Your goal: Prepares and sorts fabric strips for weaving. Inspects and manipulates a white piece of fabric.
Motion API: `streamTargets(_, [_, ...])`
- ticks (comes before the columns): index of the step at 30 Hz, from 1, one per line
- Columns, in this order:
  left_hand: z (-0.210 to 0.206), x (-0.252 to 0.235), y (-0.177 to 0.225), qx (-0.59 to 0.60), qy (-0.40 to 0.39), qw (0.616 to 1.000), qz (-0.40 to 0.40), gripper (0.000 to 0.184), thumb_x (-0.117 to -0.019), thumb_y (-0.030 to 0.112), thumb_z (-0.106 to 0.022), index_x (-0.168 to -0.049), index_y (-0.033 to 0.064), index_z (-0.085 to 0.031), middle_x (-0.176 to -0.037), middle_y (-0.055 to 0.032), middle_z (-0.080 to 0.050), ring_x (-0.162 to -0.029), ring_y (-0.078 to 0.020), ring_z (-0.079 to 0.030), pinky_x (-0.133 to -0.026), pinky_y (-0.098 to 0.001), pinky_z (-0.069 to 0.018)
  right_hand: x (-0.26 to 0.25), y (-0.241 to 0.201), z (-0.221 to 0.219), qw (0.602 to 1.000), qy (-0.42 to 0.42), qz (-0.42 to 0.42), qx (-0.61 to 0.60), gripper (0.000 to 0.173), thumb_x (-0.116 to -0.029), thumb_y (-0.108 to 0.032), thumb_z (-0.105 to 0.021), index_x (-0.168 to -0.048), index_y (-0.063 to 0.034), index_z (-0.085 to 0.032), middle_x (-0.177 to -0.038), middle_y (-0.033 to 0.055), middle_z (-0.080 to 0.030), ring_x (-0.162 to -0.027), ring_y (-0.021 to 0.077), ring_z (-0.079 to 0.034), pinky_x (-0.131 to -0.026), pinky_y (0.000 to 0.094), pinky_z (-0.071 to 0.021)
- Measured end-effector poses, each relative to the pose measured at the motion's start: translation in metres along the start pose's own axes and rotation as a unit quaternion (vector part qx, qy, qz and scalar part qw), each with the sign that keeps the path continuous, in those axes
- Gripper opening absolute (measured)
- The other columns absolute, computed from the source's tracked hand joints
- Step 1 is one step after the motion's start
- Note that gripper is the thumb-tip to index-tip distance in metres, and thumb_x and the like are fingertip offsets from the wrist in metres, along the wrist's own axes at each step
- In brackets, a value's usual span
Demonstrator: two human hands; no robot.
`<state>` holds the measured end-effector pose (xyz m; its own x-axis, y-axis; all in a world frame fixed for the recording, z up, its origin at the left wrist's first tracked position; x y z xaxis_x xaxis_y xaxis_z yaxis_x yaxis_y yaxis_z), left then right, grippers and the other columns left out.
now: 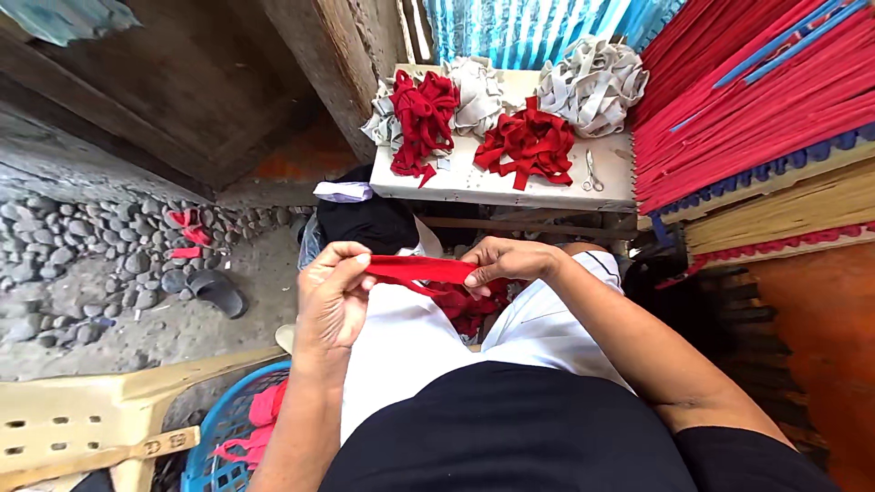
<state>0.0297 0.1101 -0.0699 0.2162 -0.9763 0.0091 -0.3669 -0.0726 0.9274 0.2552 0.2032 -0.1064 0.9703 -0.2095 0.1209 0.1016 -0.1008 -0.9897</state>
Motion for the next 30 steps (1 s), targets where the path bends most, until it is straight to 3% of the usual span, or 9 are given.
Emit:
streamTargets(3, [0.035,0.004,0.019,0.04,0.032,0.998,-0.049,0.017,-0.0971,0.007,-0.055,-0.094,0.0136,-0.07,-0.065,0.0087,-0.057,-0.057,-0.001,-0.056,-0.063,-0.0185,-0.0542,0.005,0.008,0.007,1.0,-0.005,-0.008,-0.015,0.02,-0.1015,-0.006,-0.054,-0.084,-0.0029,-0.064,-0.067,-0.0009,-0.065,-0.061,0.0037,-0.062,-0.058,0.0206,-0.0509])
streamTargets(8, [0.072,0.011,0.034,0.111,0.076,0.988,-0.077,0.024,-0.0997,0.008,-0.046,-0.091,0.0135,-0.068,-0.06,0.0085,-0.054,-0.054,-0.0023,-0.055,-0.063,-0.0199,-0.0552,0.015,0.016,0.021,0.999,0.016,-0.021,-0.019,0.022,-0.1014,-0.011,-0.054,-0.083,-0.0062,-0.065,-0.069,-0.0026,-0.065,-0.061,0.0026,-0.061,-0.058,0.02,-0.0496])
streamTargets(17, [0.095,0.008,0.042,0.157,0.097,0.976,-0.113,0.028,-0.1017,0.007,-0.041,-0.092,0.0112,-0.067,-0.058,0.0079,-0.052,-0.052,-0.0041,-0.055,-0.061,-0.0215,-0.0555,0.046,0.025,0.054,0.996,0.091,-0.024,0.0,0.022,-0.1003,-0.011,-0.055,-0.082,-0.0099,-0.066,-0.071,-0.0044,-0.067,-0.064,0.0021,-0.062,-0.061,0.0198,-0.051])
streamTargets(20, [0.076,0.005,0.035,0.084,0.107,0.985,-0.103,0.029,-0.1019,0.01,-0.041,-0.091,0.0185,-0.067,-0.057,0.0113,-0.052,-0.052,-0.0003,-0.053,-0.06,-0.0188,-0.0529,0.056,0.024,0.068,0.987,0.158,-0.031,0.018,0.022,-0.0984,-0.01,-0.058,-0.078,-0.0095,-0.066,-0.065,-0.0043,-0.065,-0.06,0.0027,-0.06,-0.059,0.0206,-0.0507])
streamTargets(21, [0.061,0.004,0.028,0.008,0.095,0.991,-0.095,0.027,-0.0998,0.009,-0.045,-0.094,0.0205,-0.068,-0.064,0.0106,-0.058,-0.057,-0.0004,-0.056,-0.062,-0.0192,-0.054,0.056,0.022,0.069,0.983,0.174,-0.038,0.036,0.022,-0.0984,-0.01,-0.059,-0.077,-0.0085,-0.066,-0.063,-0.004,-0.063,-0.057,0.0026,-0.059,-0.056,0.0208,-0.0496])
streamTargets(23, [0.022,0.001,0.004,-0.202,0.024,0.976,-0.078,0.026,-0.0939,0.001,-0.061,-0.116,0.011,-0.068,-0.103,-0.0011,-0.072,-0.086,-0.0109,-0.07,-0.079,-0.0308,-0.0607,0.047,0.021,0.061,0.979,0.189,-0.057,0.058,0.022,-0.0988,-0.012,-0.062,-0.079,-0.0054,-0.066,-0.061,-0.0021,-0.063,-0.053,0.0038,-0.058,-0.052,0.0218,-0.0496])
streamTargets(25, [-0.02,-0.003,-0.033,-0.4,-0.052,0.911,-0.092,0.051,-0.0869,0.006,-0.075,-0.137,0.0032,-0.061,-0.136,-0.0157,-0.059,-0.114,-0.025,-0.065,-0.093,-0.0439,-0.0576,0.032,0.026,0.047,0.979,0.178,-0.082,0.064,0.022,-0.1003,-0.017,-0.063,-0.083,-0.005,-0.067,-0.063,-0.0015,-0.063,-0.054,0.0053,-0.059,-0.054,0.0228,-0.0511])
streamTargets(27, [-0.051,-0.004,-0.066,-0.474,-0.116,0.859,-0.152,0.061,-0.0847,0.008,-0.076,-0.143,0.005,-0.058,-0.148,-0.02,-0.052,-0.131,-0.0334,-0.056,-0.106,-0.0564,-0.0488,0.018,0.025,0.031,0.98,0.157,-0.097,0.075,0.023,-0.1011,-0.02,-0.062,-0.084,-0.0065,-0.067,-0.064,-0.004,-0.063,-0.056,0.0046,-0.059,-0.055,0.0231,-0.0516])
streamTargets(30, [-0.072,-0.005,-0.093,-0.458,-0.188,0.856,-0.15,0.063,-0.0853,0.01,-0.072,-0.147,0.0095,-0.057,-0.148,-0.0098,-0.058,-0.143,-0.0277,-0.047,-0.118,-0.0618,-0.0304,0.008,0.018,0.015,0.985,0.135,-0.076,0.071,0.021,-0.0993,-0.021,-0.063,-0.083,-0.0079,-0.068,-0.066,-0.0048,-0.065,-0.057,0.0049,-0.062,-0.057,0.0243,-0.0534])
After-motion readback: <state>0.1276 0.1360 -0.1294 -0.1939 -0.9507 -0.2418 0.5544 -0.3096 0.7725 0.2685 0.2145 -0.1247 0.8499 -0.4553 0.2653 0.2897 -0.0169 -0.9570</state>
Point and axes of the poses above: each hand's wrist, its own x-axis away from the middle knuckle, its own z-axis out of the back of the hand, y = z × x, the point moved 5 cm from there along -x, towards the middle knuckle
